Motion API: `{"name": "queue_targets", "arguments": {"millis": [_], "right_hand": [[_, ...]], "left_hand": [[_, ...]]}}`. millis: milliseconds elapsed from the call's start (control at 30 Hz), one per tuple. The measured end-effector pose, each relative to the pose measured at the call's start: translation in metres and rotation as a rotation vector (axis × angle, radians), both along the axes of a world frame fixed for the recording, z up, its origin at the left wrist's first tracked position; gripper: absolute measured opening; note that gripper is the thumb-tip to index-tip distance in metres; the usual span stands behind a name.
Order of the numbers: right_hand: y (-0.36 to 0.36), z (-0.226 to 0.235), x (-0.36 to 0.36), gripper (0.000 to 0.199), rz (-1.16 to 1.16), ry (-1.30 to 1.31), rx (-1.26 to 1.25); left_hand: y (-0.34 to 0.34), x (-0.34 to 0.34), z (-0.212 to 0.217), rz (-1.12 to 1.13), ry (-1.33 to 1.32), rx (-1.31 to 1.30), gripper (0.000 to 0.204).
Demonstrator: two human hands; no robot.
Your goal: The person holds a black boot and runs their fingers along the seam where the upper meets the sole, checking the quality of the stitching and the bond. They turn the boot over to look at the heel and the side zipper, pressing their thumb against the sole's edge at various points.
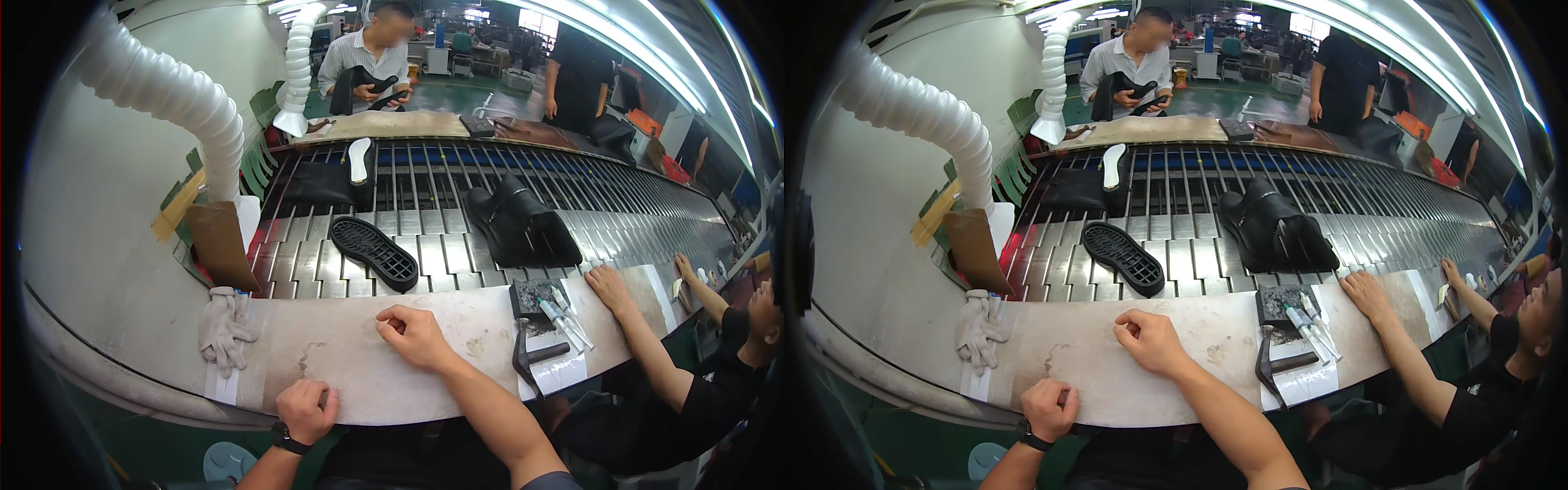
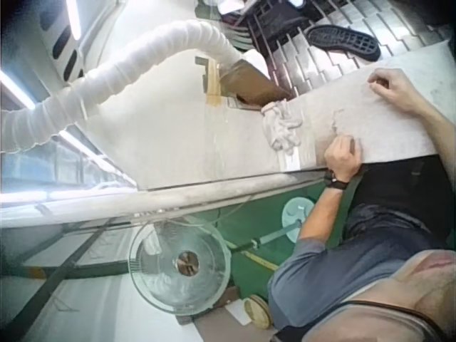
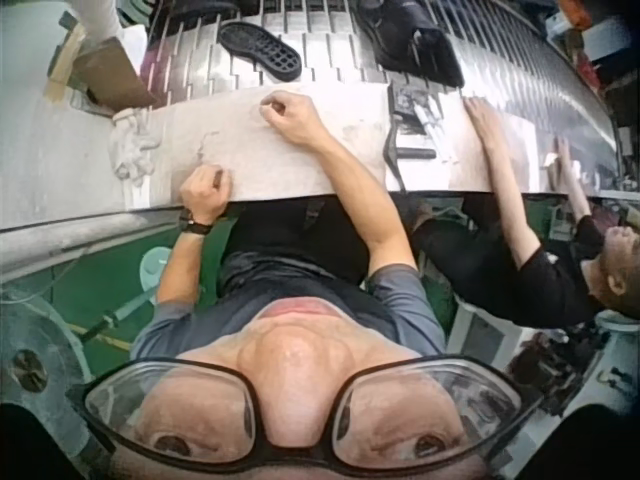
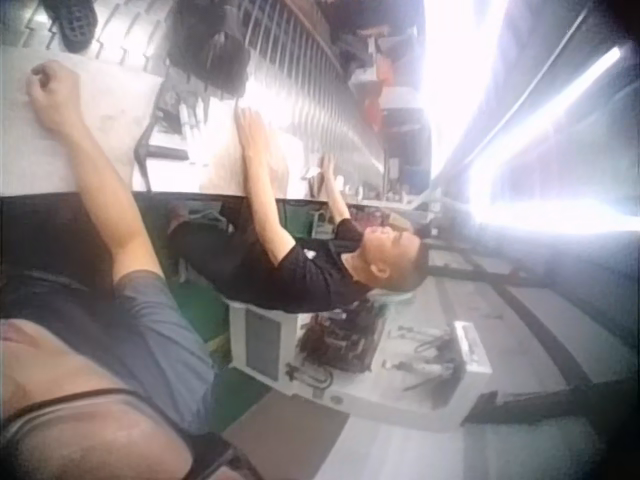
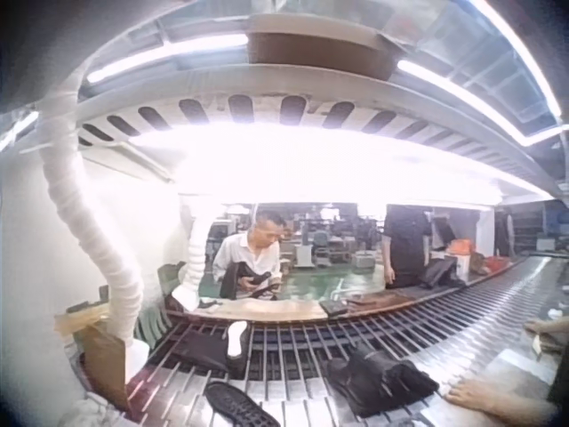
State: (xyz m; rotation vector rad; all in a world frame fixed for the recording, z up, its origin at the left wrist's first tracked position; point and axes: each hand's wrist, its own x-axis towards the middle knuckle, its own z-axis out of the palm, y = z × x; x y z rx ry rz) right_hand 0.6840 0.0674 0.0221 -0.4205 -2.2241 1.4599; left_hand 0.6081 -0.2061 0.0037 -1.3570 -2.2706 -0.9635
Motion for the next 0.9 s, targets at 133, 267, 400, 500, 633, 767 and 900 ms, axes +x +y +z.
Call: {"name": "queue_targets", "arguments": {"millis": [133,267,400,500,633,767,900], "right_hand": [[-0.0005,0.0008,-0.0001,0.027,0.009,0.010,0.059],[0.0007,-0.0011,0.0017,0.027,0.021,-0.023,0.102],[0.0022,-0.0002,0.0044,0.026,0.011,-0.028,0.130],[0.0034,-0.0021,0.0046,0.026,0.011,-0.047,0.149],[-0.0015,0.0008,0.0021,0.027,0.012,-0.057,0.198],[-0.0015,0.0007,-0.0002,0.028,0.026,-0.096,0.205],[-0.0036,-0.0033,0.0000,0.029,0.022,-0.100,0.221]], "left_hand": [[-0.0017,0.0002,-0.0010,0.016,0.004,-0.031,0.017],[-0.0008,0.0014,-0.0024,0.020,0.015,-0.040,0.016],[-0.0002,0.0030,-0.0047,0.017,-0.002,-0.038,0.015],[0.0014,0.0028,-0.0068,0.009,-0.002,-0.033,0.014],[-0.0028,0.0033,0.0001,0.018,0.005,0.000,0.014],[-0.0024,-0.0011,-0.0034,0.008,0.008,0.006,0.016],[-0.0039,-0.0010,-0.0047,0.011,0.020,0.007,0.018]]}}
